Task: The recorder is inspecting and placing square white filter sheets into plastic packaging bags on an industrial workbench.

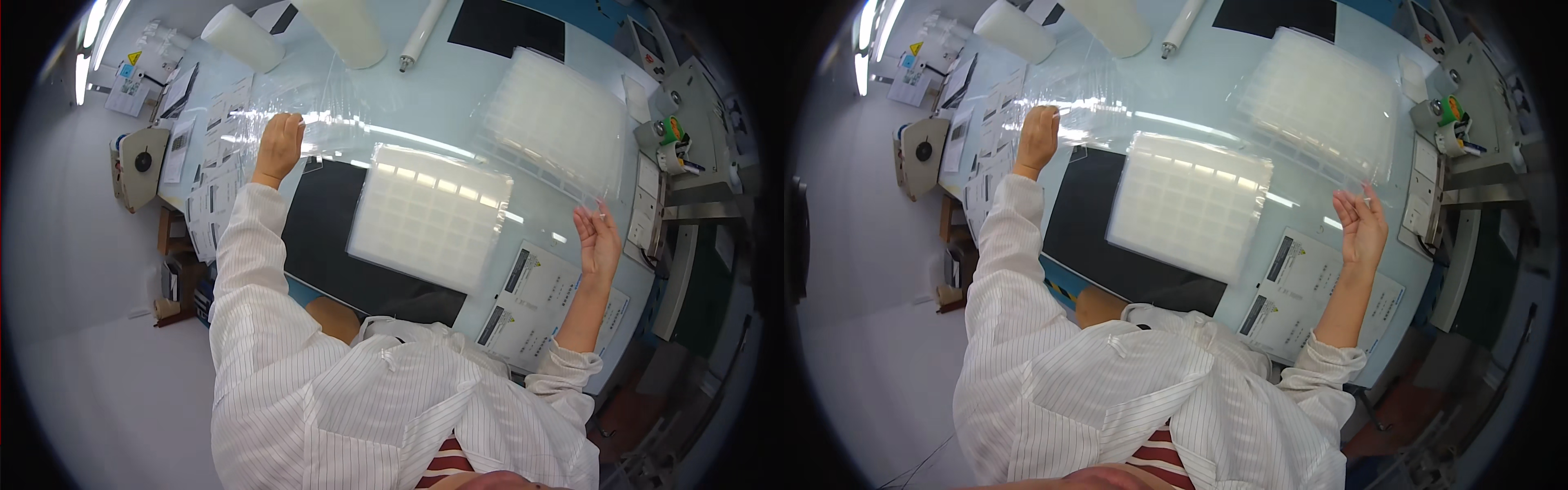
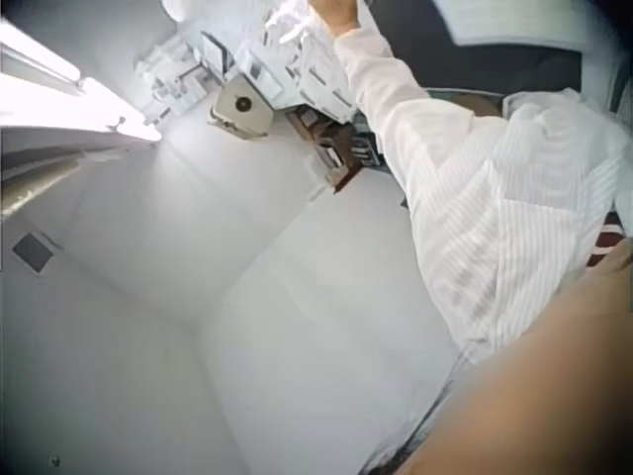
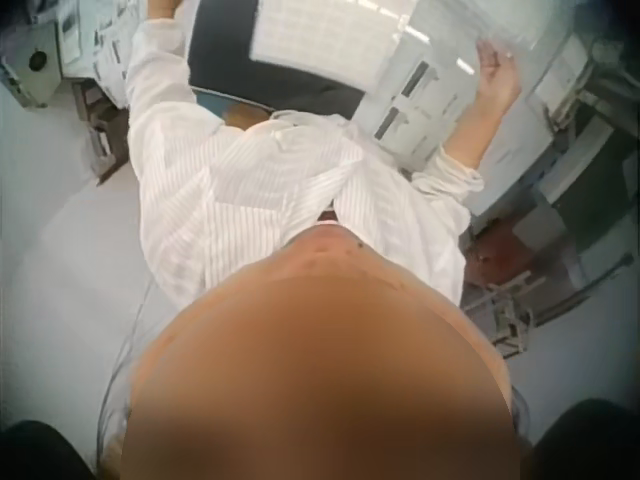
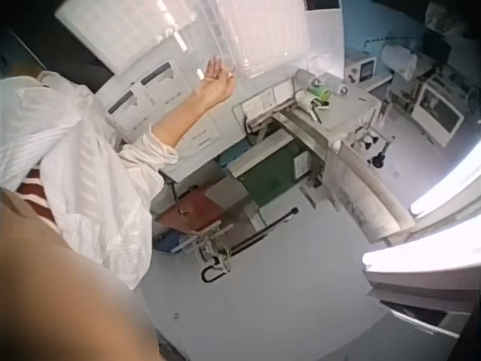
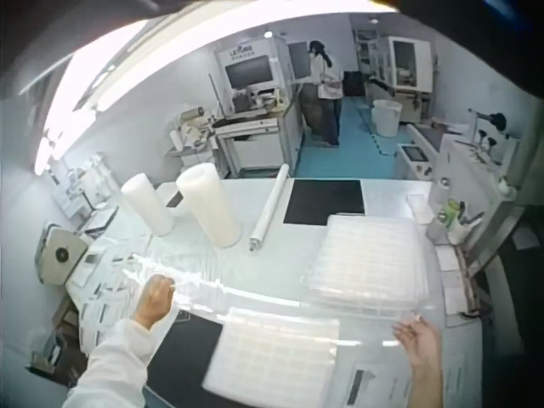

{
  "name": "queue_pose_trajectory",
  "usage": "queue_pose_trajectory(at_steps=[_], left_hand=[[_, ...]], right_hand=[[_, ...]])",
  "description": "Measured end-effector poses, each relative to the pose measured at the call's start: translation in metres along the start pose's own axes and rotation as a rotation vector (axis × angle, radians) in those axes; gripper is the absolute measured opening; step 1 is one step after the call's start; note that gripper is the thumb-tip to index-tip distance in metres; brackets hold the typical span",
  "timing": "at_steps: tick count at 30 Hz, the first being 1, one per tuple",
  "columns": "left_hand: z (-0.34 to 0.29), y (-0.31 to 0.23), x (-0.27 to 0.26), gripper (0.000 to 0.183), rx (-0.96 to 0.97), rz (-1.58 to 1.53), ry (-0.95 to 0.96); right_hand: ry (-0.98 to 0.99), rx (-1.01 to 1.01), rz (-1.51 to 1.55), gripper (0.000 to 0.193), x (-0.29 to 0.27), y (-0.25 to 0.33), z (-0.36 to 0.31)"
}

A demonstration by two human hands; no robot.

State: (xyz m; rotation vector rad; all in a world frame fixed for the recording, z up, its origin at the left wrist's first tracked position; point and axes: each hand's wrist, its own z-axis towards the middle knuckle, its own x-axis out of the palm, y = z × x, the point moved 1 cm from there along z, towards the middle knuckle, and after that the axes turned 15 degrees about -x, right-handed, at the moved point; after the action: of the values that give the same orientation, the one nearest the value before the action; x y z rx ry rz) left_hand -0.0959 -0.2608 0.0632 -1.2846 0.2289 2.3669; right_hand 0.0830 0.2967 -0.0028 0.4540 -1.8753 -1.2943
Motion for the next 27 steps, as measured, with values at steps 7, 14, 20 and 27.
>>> queue_pose_trajectory(at_steps=[7,14,20,27], left_hand=[[-0.022,-0.038,0.093,0.031,-0.243,-0.197,0.159],[0.058,-0.207,0.126,0.032,-1.053,-1.005,1.032],[-0.007,-0.198,0.081,0.02,-0.711,-0.875,0.483],[-0.162,-0.162,0.032,0.017,-0.904,-0.685,0.304]], right_hand=[[0.081,0.095,-0.012,0.051,0.032,0.012,-0.05],[0.19,0.176,-0.054,0.061,0.027,0.014,-0.087],[0.375,0.181,-0.237,0.066,0.022,0.012,-0.115],[0.514,0.33,-0.373,0.065,0.024,-0.059,-0.167]])
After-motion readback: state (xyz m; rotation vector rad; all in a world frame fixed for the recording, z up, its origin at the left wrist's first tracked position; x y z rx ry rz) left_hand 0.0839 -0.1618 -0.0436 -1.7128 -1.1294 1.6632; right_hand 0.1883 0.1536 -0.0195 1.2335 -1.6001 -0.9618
